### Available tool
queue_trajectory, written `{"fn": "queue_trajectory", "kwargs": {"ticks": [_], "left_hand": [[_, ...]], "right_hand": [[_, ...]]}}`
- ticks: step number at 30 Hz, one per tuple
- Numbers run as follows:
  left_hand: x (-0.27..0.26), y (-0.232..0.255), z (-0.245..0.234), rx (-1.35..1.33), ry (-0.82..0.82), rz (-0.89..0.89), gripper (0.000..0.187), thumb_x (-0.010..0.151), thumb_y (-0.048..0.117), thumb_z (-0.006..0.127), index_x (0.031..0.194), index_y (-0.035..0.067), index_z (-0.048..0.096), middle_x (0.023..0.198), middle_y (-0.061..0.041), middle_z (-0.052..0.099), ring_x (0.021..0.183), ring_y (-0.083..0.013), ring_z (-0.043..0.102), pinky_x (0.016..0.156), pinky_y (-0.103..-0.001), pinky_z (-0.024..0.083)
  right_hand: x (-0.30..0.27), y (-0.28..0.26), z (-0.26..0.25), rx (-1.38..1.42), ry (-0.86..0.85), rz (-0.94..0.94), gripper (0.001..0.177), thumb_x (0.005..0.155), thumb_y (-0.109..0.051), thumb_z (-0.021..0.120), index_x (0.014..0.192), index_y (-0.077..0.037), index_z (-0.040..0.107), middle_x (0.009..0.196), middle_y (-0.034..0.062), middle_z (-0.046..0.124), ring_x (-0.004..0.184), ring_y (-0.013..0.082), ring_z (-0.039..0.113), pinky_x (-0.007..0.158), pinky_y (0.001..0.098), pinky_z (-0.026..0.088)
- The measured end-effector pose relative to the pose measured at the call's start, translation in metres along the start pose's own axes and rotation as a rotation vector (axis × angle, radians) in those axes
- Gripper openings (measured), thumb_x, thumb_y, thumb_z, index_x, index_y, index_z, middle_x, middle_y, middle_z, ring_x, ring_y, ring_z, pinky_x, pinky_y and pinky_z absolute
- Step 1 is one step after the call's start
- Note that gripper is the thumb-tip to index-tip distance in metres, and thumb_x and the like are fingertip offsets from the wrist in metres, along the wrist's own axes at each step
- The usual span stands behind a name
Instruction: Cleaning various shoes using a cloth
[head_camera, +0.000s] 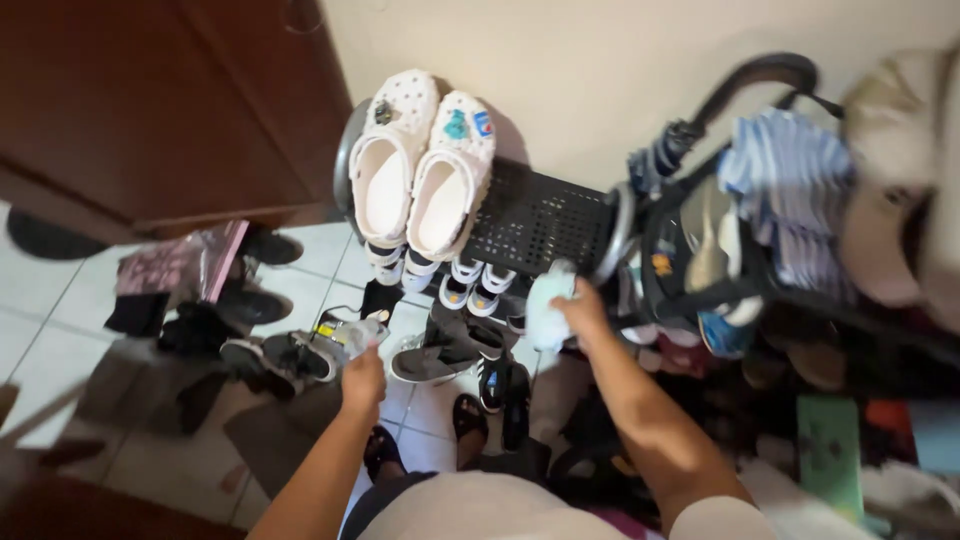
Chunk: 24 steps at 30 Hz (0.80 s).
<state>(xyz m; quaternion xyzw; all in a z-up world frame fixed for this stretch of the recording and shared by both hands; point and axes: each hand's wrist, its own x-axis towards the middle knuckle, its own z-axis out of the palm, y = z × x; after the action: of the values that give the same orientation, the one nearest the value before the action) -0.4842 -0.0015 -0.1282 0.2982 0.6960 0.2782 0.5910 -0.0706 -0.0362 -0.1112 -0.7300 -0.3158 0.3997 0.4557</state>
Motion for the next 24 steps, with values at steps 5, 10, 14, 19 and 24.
{"fn": "queue_trajectory", "kwargs": {"ticks": [5,10,14,19,24], "left_hand": [[-0.005,-0.043,-0.014,-0.187,0.151,0.016,0.028,0.101,0.031,0.053,0.099,0.005,0.063,0.065,-0.004,0.055,0.049,-0.0156,0.045,0.041,-0.031,0.032],[-0.025,-0.080,-0.023,-0.179,0.209,-0.090,0.036,0.090,0.014,0.058,0.124,0.018,0.047,0.086,0.000,0.066,0.076,-0.0136,0.060,0.053,-0.033,0.052],[-0.010,-0.138,-0.032,-0.085,0.246,0.255,0.037,0.085,0.004,0.070,0.119,-0.004,0.058,0.100,-0.009,0.066,0.093,-0.0212,0.061,0.080,-0.033,0.049],[-0.038,-0.112,-0.041,-0.018,0.254,0.265,0.025,0.087,0.007,0.070,0.108,-0.006,0.071,0.102,-0.015,0.071,0.094,-0.0233,0.067,0.084,-0.034,0.053],[-0.057,-0.088,-0.061,-0.231,0.350,-0.113,0.046,0.084,0.014,0.071,0.128,0.006,0.063,0.114,-0.012,0.070,0.099,-0.0235,0.065,0.084,-0.035,0.052]], "right_hand": [[0.109,0.013,-0.014,-0.638,0.242,-0.492,0.051,0.075,-0.010,0.081,0.124,-0.007,0.070,0.124,0.0194,0.068,0.116,0.0363,0.065,0.101,0.0432,0.051],[0.085,-0.032,0.043,-0.936,0.171,-0.226,0.056,0.073,-0.010,0.075,0.129,-0.018,0.069,0.140,0.0208,0.059,0.113,0.0506,0.054,0.092,0.0543,0.044],[0.074,-0.005,0.099,-1.027,0.102,-0.510,0.044,0.070,-0.010,0.071,0.112,-0.018,0.078,0.135,0.0201,0.063,0.114,0.0419,0.059,0.095,0.0520,0.047],[0.046,0.002,0.125,-0.473,-0.349,-0.451,0.045,0.076,0.000,0.055,0.109,-0.018,0.081,0.116,0.0156,0.074,0.108,0.0332,0.070,0.095,0.0389,0.055],[0.004,0.015,0.129,-0.352,-0.370,-0.295,0.043,0.074,0.003,0.051,0.100,-0.013,0.081,0.086,0.0122,0.076,0.071,0.0198,0.068,0.067,0.0307,0.052]]}}
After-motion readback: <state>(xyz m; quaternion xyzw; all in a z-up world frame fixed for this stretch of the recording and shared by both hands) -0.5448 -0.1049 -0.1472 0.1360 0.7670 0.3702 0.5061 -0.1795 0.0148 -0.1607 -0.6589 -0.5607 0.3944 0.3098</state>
